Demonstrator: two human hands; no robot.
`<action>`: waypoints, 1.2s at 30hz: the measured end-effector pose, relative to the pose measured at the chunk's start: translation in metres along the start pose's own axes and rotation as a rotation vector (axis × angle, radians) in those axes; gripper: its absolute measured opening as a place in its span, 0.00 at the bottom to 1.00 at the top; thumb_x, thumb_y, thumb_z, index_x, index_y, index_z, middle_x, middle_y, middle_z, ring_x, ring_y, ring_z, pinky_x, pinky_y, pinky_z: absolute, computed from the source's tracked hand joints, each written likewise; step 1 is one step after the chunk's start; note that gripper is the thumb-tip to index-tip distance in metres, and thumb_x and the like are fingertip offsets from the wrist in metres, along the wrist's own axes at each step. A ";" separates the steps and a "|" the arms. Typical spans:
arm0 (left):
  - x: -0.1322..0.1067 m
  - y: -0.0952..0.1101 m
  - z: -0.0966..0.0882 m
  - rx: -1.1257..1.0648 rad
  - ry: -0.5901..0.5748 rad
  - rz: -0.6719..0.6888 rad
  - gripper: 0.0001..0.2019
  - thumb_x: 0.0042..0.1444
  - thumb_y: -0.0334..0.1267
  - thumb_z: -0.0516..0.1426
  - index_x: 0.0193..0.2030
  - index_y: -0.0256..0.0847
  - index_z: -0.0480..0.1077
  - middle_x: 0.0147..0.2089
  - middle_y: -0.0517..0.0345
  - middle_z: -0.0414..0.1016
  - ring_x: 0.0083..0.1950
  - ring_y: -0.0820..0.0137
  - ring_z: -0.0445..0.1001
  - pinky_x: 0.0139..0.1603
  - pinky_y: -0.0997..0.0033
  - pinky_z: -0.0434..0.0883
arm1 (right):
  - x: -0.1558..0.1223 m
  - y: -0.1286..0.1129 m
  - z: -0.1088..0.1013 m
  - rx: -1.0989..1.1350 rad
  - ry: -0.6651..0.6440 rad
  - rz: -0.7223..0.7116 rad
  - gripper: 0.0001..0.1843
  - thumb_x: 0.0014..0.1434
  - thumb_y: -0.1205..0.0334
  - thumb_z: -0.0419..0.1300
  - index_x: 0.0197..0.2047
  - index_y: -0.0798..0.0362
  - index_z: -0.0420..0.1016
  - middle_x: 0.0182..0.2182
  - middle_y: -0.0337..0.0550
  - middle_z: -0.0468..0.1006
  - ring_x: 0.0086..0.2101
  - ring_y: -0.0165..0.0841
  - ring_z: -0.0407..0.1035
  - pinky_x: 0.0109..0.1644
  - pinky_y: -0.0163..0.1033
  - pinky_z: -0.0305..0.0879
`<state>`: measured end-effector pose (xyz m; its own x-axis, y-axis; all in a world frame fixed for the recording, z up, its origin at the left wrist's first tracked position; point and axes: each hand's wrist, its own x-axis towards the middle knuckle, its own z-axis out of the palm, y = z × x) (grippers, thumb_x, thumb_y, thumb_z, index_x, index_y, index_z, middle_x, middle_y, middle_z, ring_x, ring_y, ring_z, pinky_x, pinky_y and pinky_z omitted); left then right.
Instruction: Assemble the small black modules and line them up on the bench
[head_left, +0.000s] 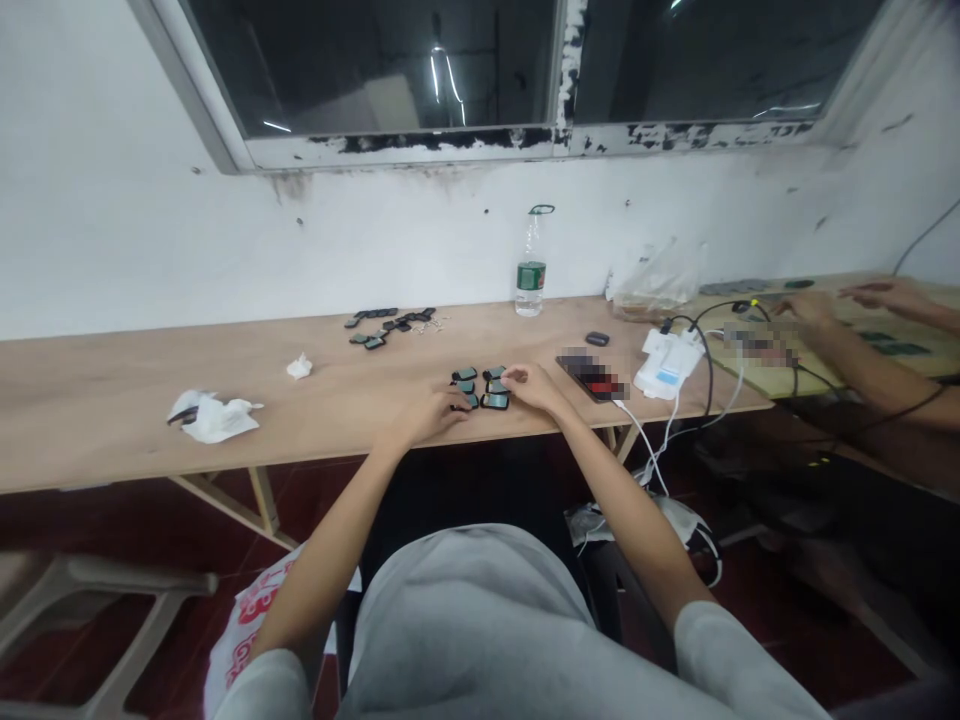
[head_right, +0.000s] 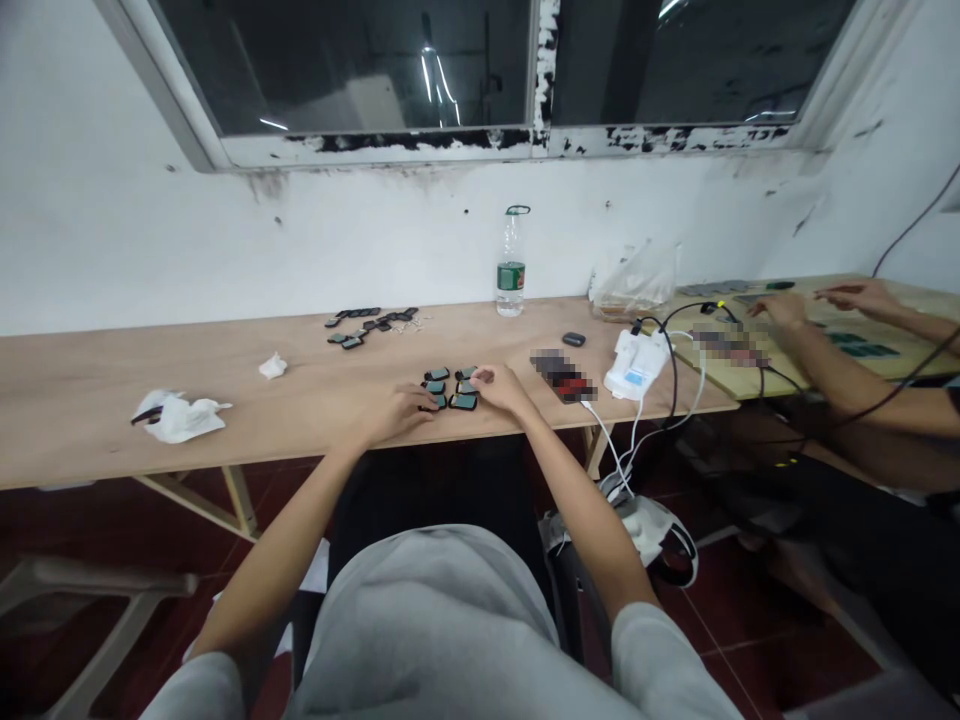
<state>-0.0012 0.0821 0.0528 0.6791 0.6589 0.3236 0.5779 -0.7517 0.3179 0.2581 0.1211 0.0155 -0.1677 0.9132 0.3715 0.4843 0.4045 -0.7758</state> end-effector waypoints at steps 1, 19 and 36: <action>0.000 0.001 -0.001 0.000 -0.004 0.005 0.09 0.60 0.40 0.60 0.45 0.45 0.81 0.49 0.50 0.81 0.52 0.58 0.76 0.57 0.60 0.70 | 0.000 0.000 0.001 -0.007 -0.001 -0.004 0.09 0.58 0.61 0.63 0.38 0.55 0.82 0.35 0.46 0.83 0.36 0.35 0.75 0.43 0.38 0.68; -0.004 -0.030 0.000 -0.066 0.148 -0.125 0.16 0.65 0.38 0.50 0.53 0.40 0.77 0.53 0.48 0.78 0.53 0.59 0.76 0.58 0.58 0.71 | -0.002 -0.017 0.013 -0.259 -0.039 -0.203 0.15 0.67 0.57 0.56 0.47 0.53 0.82 0.39 0.48 0.78 0.42 0.38 0.71 0.50 0.41 0.66; -0.020 -0.059 -0.017 -0.190 0.008 -0.279 0.18 0.57 0.52 0.58 0.42 0.42 0.80 0.45 0.50 0.82 0.42 0.60 0.79 0.44 0.64 0.74 | 0.008 -0.008 0.010 -0.508 0.023 -0.183 0.18 0.68 0.69 0.48 0.44 0.55 0.80 0.44 0.51 0.81 0.46 0.40 0.72 0.54 0.40 0.63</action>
<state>-0.0564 0.1140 0.0428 0.5027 0.8390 0.2080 0.6456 -0.5244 0.5552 0.2447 0.1261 0.0197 -0.2722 0.8266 0.4926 0.8044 0.4764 -0.3550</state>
